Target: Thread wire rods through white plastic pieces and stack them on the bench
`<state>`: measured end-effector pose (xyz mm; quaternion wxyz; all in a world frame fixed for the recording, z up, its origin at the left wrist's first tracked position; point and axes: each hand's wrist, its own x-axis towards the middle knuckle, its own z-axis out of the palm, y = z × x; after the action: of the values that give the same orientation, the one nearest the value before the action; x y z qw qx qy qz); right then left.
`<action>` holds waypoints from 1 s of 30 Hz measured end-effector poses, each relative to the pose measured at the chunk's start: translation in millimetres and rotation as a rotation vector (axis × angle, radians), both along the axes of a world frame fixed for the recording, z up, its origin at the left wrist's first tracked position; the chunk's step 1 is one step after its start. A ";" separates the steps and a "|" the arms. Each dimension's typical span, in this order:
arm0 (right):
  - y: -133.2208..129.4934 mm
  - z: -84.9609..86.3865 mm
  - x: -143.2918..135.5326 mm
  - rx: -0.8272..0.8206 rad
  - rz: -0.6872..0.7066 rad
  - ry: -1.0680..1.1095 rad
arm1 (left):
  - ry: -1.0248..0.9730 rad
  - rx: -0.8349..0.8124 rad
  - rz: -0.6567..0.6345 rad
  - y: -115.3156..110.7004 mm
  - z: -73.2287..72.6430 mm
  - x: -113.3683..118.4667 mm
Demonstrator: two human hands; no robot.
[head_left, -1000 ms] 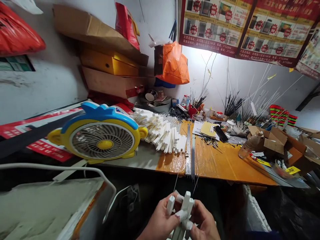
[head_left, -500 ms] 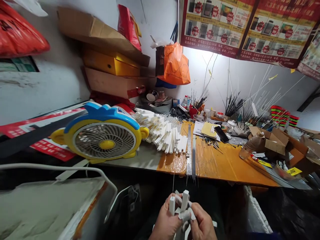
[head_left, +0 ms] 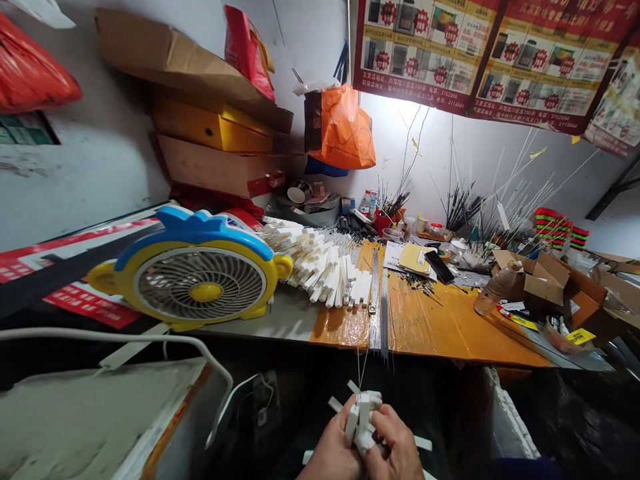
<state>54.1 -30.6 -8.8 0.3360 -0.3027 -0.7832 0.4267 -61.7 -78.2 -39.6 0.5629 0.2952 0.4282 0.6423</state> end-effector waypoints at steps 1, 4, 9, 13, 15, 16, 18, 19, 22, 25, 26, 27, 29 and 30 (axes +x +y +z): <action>0.6 -1.1 1.5 -0.001 0.007 0.021 | 0.011 0.016 -0.044 -1.7 -0.7 -2.0; 1.9 -4.3 4.5 -0.031 0.030 0.110 | -0.019 -0.030 -0.119 -9.0 -0.4 -7.4; 1.1 -12.3 4.9 -0.116 -0.015 0.206 | -0.104 -0.059 -0.110 -14.9 1.9 -12.6; 4.5 -19.5 12.4 -0.237 -0.117 0.161 | 0.011 -0.052 0.067 -11.3 8.0 -22.6; 7.3 -21.1 15.8 -0.282 -0.141 0.164 | 0.054 -0.039 0.135 -8.2 12.6 -25.8; 8.1 -21.3 16.1 -0.297 -0.131 0.172 | 0.063 -0.041 0.154 -6.3 14.9 -25.9; 7.4 -21.3 14.0 -0.298 -0.082 0.173 | 0.084 -0.056 0.156 -2.4 19.4 -23.3; 6.0 -21.3 12.0 -0.276 -0.060 0.159 | 0.101 -0.065 0.142 -0.7 21.6 -21.1; 2.8 -22.0 8.0 -0.126 -0.030 0.074 | 0.164 -0.062 0.091 2.3 26.5 -15.5; 17.5 -21.1 13.5 -0.096 0.041 -0.001 | 0.174 -0.026 0.083 2.0 26.2 -16.5; 28.9 -19.8 16.7 -0.190 0.027 -0.004 | 0.160 -0.028 0.104 1.6 24.6 -18.2; 43.2 -18.1 19.6 -0.315 0.002 -0.009 | 0.142 -0.040 0.129 1.2 22.6 -20.0; 76.2 -14.9 21.7 -0.568 -0.191 0.028 | 0.113 -0.073 0.171 0.2 17.9 -23.0; 92.1 -13.9 20.2 -0.596 -0.230 0.027 | 0.107 -0.078 0.174 -0.3 15.8 -23.8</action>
<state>74.3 61.5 -22.7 0.2890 -0.4685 -0.5800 0.6005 -85.5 -78.6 -23.8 0.4924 0.2686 0.5064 0.6549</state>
